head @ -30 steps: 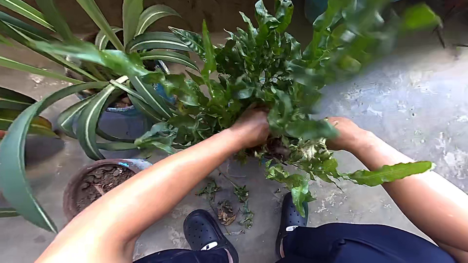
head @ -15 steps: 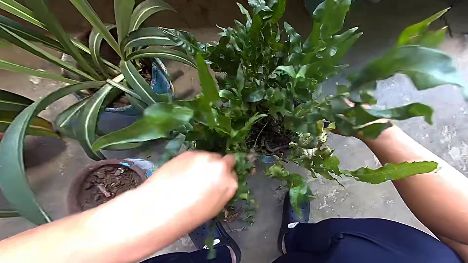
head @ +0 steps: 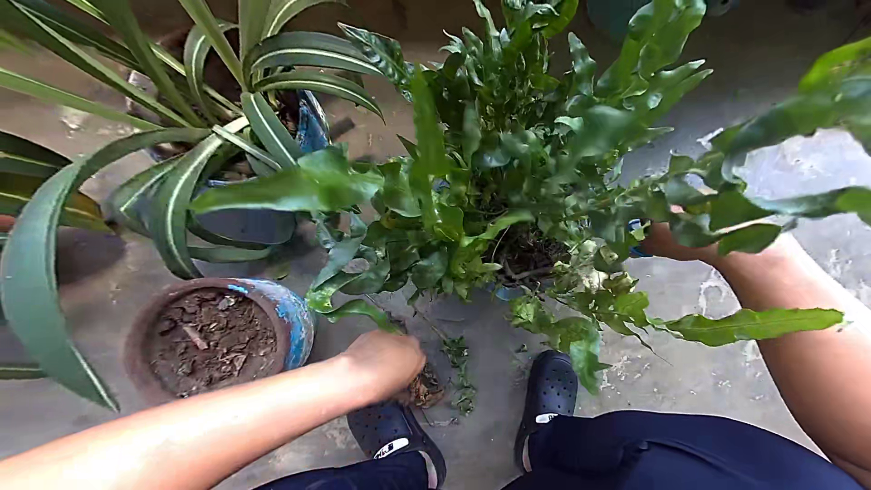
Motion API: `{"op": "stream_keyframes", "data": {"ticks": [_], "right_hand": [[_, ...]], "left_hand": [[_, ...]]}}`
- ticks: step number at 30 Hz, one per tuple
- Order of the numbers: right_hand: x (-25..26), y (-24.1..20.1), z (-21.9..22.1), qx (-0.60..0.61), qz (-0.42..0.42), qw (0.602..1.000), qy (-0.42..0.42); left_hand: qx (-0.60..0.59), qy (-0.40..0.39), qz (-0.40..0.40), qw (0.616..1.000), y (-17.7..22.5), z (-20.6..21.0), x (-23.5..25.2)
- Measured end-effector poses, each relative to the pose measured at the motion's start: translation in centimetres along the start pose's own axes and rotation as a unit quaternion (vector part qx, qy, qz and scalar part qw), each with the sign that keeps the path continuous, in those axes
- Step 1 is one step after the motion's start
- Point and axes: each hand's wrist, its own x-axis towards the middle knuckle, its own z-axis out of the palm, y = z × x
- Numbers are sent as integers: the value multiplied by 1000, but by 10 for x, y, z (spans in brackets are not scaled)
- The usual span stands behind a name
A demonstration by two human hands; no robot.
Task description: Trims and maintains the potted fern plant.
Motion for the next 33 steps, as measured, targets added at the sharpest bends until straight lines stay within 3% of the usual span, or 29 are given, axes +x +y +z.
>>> {"op": "stream_keyframes", "data": {"ticks": [3,5,7,10,15,18,22,25,29,31,33], "right_hand": [[-7,-27,-9,16,-6,999,-40],[-7,-36,7,53,-36,998,13],[-12,-55,3,60,-46,997,31],[-8,-57,7,31,-27,998,38],[4,-32,6,37,-9,997,-64],[11,-16,14,59,-54,995,-57],[4,-24,18,100,-139,985,26],[10,-31,24,125,-123,985,-3],[37,-15,61,128,-162,978,10],[26,-21,51,122,-110,986,-18],[10,-26,32,134,3,988,-80]], "left_hand": [[-49,192,174,965,-12,-4,17],[-108,336,257,900,-6,-9,22],[-155,427,285,844,5,-17,27],[-234,413,261,841,16,-38,30],[-289,454,247,806,19,-52,43],[-328,462,231,791,21,-54,46],[-345,391,183,834,25,-70,45],[-305,381,169,856,27,-80,53],[-237,370,123,890,32,-87,52],[-216,353,106,904,31,-87,49],[-198,345,105,912,29,-88,39]]}}
